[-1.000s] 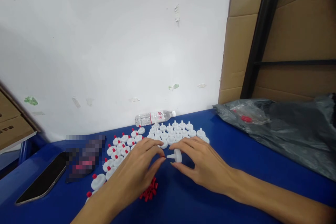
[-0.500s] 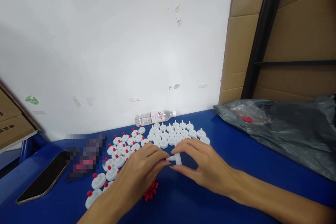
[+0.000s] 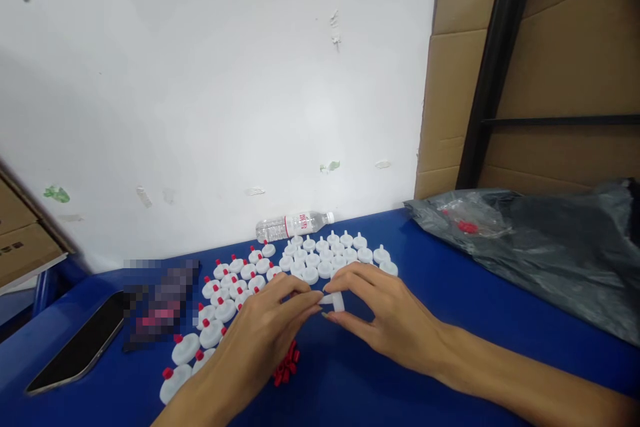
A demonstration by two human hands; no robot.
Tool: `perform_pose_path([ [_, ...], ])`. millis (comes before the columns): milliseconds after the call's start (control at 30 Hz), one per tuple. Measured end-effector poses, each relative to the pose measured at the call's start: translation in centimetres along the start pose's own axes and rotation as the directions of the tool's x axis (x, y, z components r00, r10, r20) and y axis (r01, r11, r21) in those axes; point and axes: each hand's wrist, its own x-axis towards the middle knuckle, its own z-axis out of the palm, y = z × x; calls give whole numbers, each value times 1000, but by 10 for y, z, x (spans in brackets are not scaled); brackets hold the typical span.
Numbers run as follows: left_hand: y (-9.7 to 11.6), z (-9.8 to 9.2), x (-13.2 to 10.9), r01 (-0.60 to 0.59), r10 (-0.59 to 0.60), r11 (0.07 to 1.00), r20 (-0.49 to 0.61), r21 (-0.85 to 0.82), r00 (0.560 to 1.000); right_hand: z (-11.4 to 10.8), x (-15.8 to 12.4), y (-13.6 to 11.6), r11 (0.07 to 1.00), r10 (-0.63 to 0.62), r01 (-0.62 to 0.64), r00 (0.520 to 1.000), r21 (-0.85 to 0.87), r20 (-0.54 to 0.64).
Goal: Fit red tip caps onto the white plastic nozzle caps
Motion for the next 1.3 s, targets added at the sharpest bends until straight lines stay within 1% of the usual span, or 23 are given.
perform_pose_path([
  [133, 0, 3, -1, 27, -27, 999, -16, -44, 1000, 0, -1, 2, 1000, -18, 18, 1000, 15, 15],
  [200, 0, 5, -1, 67, -68, 996, -23, -51, 997, -1, -2, 2, 999, -31, 31, 1000, 27, -4],
  [300, 0, 6, -1, 171, -168, 983, 47, -70, 985, -1, -3, 3, 998, -47, 49, 998, 40, -46],
  [400, 5, 6, -1, 263, -246, 957, 139, -125, 959, -2, -2, 1, 995, -81, 84, 994, 44, -67],
  [500, 12, 5, -1, 321, -293, 928, 166, -186, 942, -4, -1, 0, 990, -131, 135, 988, 47, -82],
  [600, 17, 5, 1, 332, -298, 915, 170, -230, 939, -5, -2, -1, 981, -184, 188, 978, 38, -96],
  [667, 18, 3, 3, 327, -295, 920, 168, -215, 941, -4, -2, -1, 978, -202, 206, 974, 31, -106],
  [767, 19, -4, 10, 310, -288, 933, 137, -184, 948, -4, 1, -1, 985, -169, 173, 980, 25, -108],
  [833, 17, -15, 16, 321, -310, 931, 84, -175, 947, -5, 3, 0, 993, -116, 117, 988, 4, -102],
  [900, 9, -30, 22, 359, -363, 925, -10, -122, 932, -8, 5, 2, 998, -54, 53, 994, -15, -90],
  [933, 2, -39, 25, 394, -398, 917, -72, -63, 915, -10, 5, 3, 999, -31, 30, 996, -15, -81],
  [967, -7, -47, 28, 416, -411, 909, -103, 32, 906, -12, 5, 3, 1000, -17, 17, 997, -9, -73],
  [1000, -18, -54, 31, 451, -442, 881, -95, 141, 892, -14, 5, 4, 1000, -11, 11, 998, -1, -61],
  [1033, -30, -59, 35, 488, -488, 840, -63, 238, 871, -16, 5, 4, 1000, -14, 14, 999, 6, -45],
  [1100, -55, -65, 41, 498, -564, 772, 64, 396, 823, -18, 5, 3, 1000, -30, 30, 1000, 8, -8],
  [1133, -67, -64, 45, 495, -577, 761, 90, 418, 811, -18, 6, 2, 999, -42, 42, 999, 5, 14],
  [1200, -86, -58, 51, 482, -591, 751, 132, 450, 796, -17, 6, -1, 997, -80, 81, 995, -1, 63],
  [1300, -102, -42, 57, 461, -618, 732, 203, 502, 760, -13, 7, -4, 993, -121, 121, 985, 9, 126],
])
